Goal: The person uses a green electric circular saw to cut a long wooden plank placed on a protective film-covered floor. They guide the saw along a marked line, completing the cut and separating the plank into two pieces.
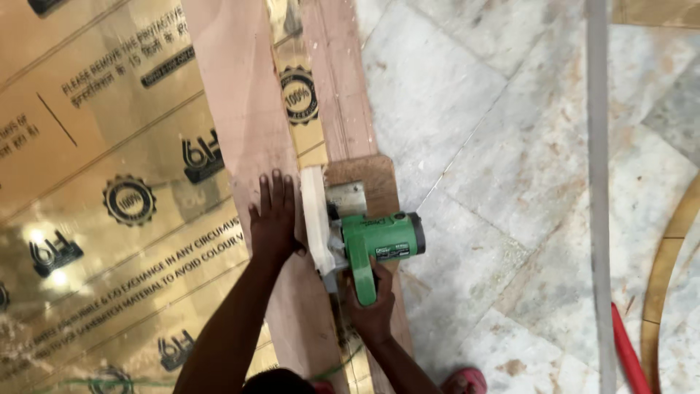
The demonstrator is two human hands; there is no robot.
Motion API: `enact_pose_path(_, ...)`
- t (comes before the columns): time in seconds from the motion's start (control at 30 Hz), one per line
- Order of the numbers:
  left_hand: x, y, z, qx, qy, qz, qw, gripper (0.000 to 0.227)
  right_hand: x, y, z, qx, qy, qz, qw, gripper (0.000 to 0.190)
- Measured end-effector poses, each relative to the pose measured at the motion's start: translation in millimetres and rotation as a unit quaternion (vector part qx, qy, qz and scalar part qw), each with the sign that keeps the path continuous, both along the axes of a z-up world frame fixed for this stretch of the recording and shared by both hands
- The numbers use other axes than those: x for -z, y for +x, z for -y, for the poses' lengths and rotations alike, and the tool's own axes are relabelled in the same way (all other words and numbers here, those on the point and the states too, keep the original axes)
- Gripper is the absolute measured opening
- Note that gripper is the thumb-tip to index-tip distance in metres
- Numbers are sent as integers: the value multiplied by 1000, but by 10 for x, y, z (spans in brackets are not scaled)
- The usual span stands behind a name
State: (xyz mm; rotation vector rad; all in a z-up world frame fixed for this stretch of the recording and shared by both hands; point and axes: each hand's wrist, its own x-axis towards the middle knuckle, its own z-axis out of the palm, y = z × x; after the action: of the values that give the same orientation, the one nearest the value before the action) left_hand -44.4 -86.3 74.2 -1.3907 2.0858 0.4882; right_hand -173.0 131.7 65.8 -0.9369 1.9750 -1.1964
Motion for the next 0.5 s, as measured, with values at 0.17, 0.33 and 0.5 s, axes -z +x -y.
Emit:
enact_pose_path(0.17,50,19,-42,-12,-12,-31,999,159,-69,1,55,33,56,34,997,60)
enact_pose_path(0.33,116,99,-23,-6,-13,-55,998,159,-149,4,137,41,62,63,995,57)
enact_pose_path(0.5,153,116,-52,-1,-14,-51,999,161,-209,-4,171,20,34,34,999,57)
